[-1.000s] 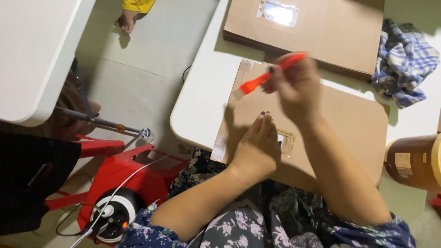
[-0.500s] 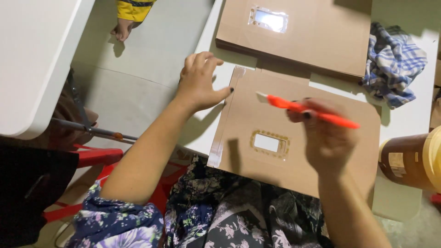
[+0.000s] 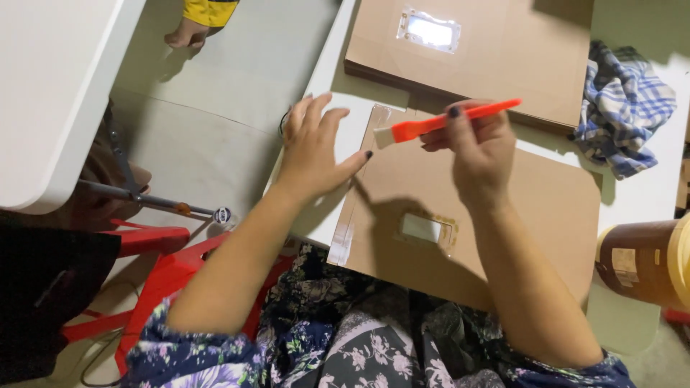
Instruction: Assembling cardboard boxes by folding pre-cut pieces and applying glue with a brush.
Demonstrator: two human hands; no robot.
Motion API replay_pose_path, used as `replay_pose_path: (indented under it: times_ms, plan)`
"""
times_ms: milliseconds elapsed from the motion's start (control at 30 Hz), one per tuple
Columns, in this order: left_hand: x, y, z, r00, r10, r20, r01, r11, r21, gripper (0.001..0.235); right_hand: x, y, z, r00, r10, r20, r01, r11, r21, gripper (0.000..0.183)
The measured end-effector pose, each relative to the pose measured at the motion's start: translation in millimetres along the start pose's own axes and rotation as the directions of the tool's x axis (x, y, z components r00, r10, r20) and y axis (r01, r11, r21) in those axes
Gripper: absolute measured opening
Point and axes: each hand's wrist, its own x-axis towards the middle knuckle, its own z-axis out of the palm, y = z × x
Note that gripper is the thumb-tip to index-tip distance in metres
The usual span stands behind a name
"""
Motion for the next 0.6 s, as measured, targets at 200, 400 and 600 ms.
replay_pose_path:
  times_ms: [200,400,600]
  plan:
    - [-128,47,-42,0.965,-0.183,-0.189,0.06,0.851,-0.521,0.006,-19,-12,-7,0.855,0.471,0.218,-0.511,0.838,0.193,0.014]
    - [-202,49,37,0.783,-0.334,0.524,0.617,0.517,-0.593,0.015,-50,-32,16,0.726,0.497,0.476,-0.594,0.802,0.069,0.011]
    - [-188,75,70,0.781,-0.383,0.493,0.569,0.109,-0.815,0.021,-57,-43,32,0.721,0.407,0.56,-0.415,0.902,-0.12,0.009]
